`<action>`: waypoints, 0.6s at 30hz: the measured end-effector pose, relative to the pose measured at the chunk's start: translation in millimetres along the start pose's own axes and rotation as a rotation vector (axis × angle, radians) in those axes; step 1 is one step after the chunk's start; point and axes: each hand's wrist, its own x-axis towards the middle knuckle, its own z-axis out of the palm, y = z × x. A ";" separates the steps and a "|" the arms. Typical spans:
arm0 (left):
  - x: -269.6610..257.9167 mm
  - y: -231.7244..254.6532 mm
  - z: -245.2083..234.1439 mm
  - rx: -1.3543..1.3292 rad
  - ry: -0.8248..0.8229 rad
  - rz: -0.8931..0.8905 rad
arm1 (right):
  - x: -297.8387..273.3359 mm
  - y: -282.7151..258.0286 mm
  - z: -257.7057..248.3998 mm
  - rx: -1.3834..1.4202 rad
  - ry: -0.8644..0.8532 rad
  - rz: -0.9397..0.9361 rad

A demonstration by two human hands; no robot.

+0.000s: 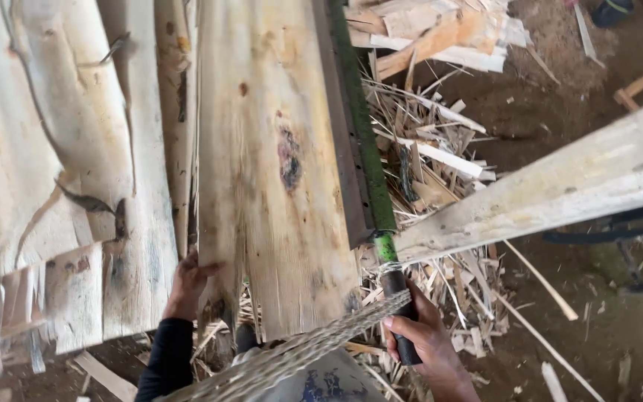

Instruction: Trimming and organizing thin wood veneer sheets using a large manual lever cutter in a workshop environment.

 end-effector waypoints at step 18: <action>12.0 131.4 66.7 0.665 0.223 -0.487 | 2.5 -7.3 7.1 -0.126 -0.188 0.108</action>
